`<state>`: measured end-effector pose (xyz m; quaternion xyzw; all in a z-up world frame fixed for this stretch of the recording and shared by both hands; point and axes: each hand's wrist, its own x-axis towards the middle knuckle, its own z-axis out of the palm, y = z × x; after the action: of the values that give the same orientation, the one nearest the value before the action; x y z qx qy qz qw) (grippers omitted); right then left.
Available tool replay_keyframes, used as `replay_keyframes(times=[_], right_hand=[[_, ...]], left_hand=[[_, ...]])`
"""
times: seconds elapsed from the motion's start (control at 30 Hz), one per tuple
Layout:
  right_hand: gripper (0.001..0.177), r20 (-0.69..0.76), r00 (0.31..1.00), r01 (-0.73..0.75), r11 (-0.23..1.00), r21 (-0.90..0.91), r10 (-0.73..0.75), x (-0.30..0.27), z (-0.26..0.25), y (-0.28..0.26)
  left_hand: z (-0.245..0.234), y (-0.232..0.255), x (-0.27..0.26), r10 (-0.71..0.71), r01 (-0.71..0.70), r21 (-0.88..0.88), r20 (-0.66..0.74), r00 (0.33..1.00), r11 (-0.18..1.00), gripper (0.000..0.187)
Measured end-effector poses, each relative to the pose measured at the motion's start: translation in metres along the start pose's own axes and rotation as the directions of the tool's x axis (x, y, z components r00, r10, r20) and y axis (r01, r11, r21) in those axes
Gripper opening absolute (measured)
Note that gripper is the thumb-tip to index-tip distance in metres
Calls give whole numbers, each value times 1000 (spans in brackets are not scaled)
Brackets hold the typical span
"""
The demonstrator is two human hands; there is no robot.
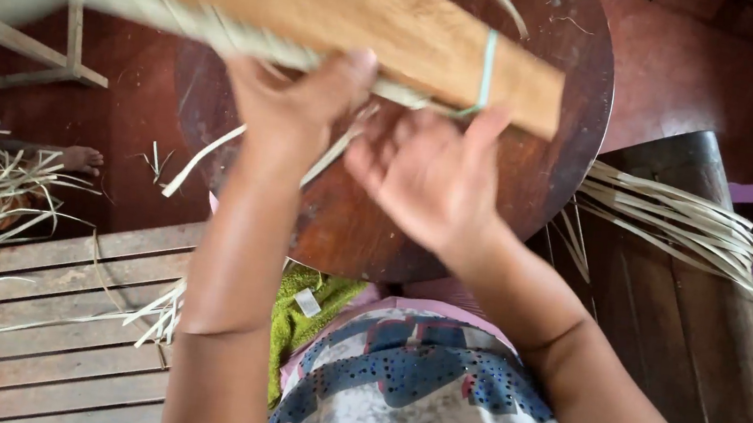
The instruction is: Weaving dried leaf strands into a mat or craft item using hands.
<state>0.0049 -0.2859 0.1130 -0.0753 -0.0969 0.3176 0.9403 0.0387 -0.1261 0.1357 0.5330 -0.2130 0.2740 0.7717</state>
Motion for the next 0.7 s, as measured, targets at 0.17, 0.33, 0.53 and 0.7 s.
replay_keyframes(times=[0.17,0.33,0.53,0.7], right_hand=[[57,-338,912,184,968,-168,-232,37,-5,-21],[53,-277,902,268,933,-239,-330,42,-40,-48],[32,293,943,250,916,-313,-157,69,-96,-104],[29,322,934,354,543,-761,-158,91,-103,-139]], left_hand=[[9,-18,-25,-195,196,52,-17,981,979,32],[-18,17,-105,-578,548,-188,-334,744,815,25],[-51,-8,-105,-549,244,-605,-390,739,758,89],[-40,5,-21,-255,52,-481,-367,895,875,50]])
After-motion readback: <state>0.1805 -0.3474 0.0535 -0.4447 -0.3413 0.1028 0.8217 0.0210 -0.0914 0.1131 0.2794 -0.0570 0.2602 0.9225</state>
